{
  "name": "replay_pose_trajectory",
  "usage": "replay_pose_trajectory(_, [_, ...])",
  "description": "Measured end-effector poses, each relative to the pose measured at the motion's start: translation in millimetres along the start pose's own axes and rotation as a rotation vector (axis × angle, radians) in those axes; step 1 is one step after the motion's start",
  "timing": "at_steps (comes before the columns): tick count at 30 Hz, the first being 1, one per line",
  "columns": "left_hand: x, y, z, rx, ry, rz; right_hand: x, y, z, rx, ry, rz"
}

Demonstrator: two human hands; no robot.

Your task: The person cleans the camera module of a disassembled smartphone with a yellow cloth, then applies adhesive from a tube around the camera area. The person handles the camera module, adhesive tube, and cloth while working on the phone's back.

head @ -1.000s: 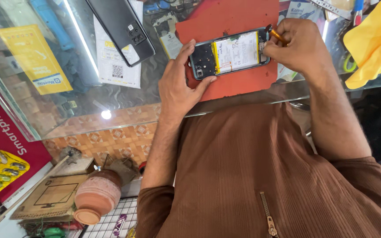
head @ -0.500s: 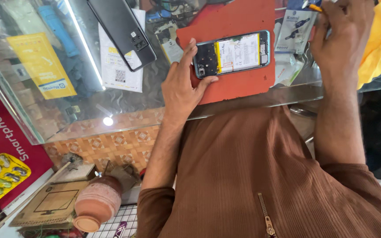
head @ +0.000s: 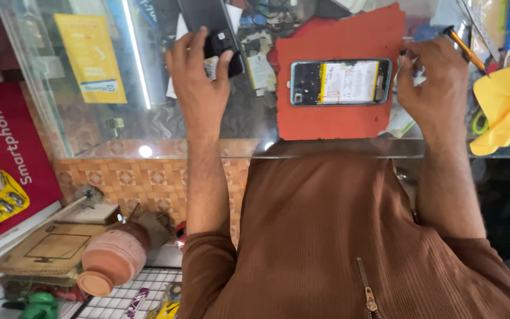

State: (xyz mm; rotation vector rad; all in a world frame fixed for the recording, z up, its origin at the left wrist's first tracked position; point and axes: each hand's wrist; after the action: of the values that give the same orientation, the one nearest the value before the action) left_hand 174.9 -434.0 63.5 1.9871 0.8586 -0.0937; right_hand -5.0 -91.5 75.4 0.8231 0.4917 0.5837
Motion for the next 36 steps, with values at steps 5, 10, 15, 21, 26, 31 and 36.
replay_pose_trajectory(5, [-6.8, 6.0, 3.8, -0.051, 0.050, 0.063, -3.6, -11.5, 17.1, -0.009, -0.029, 0.037])
replay_pose_trajectory(10, [-12.2, 11.4, -4.3, 0.071, 0.005, 0.041, -3.0, -7.8, 17.2, -0.062, -0.035, 0.030])
replay_pose_trajectory(15, [-0.1, 20.7, -35.6, 0.268, -0.342, -0.004, 5.6, -4.7, 37.3, -0.106, -0.002, -0.070])
replay_pose_trajectory(21, [25.1, 7.1, -68.2, 0.309, -0.625, 0.075, 7.3, -27.5, 86.1, -0.666, -0.032, 0.150])
replay_pose_trajectory(26, [48.1, -15.7, -77.3, 0.377, -0.479, 0.034, -5.6, -40.9, 98.0, -0.440, 0.203, 0.189])
replay_pose_trajectory(31, [63.0, -21.2, -66.3, 0.423, -0.255, 0.069, -19.6, -42.6, 90.4, -0.333, 0.202, 0.195])
replay_pose_trajectory(36, [63.7, -11.7, -50.9, 0.401, -0.089, -0.010, -22.9, -36.0, 80.3, -0.222, 0.234, 0.257])
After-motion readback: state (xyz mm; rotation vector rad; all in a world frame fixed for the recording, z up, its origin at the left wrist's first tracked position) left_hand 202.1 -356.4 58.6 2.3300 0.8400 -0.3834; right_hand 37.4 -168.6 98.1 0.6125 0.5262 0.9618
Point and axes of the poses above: each hand's wrist, its own x-axis away from the middle knuckle, its own y-axis out of the back of the hand, z = x × y
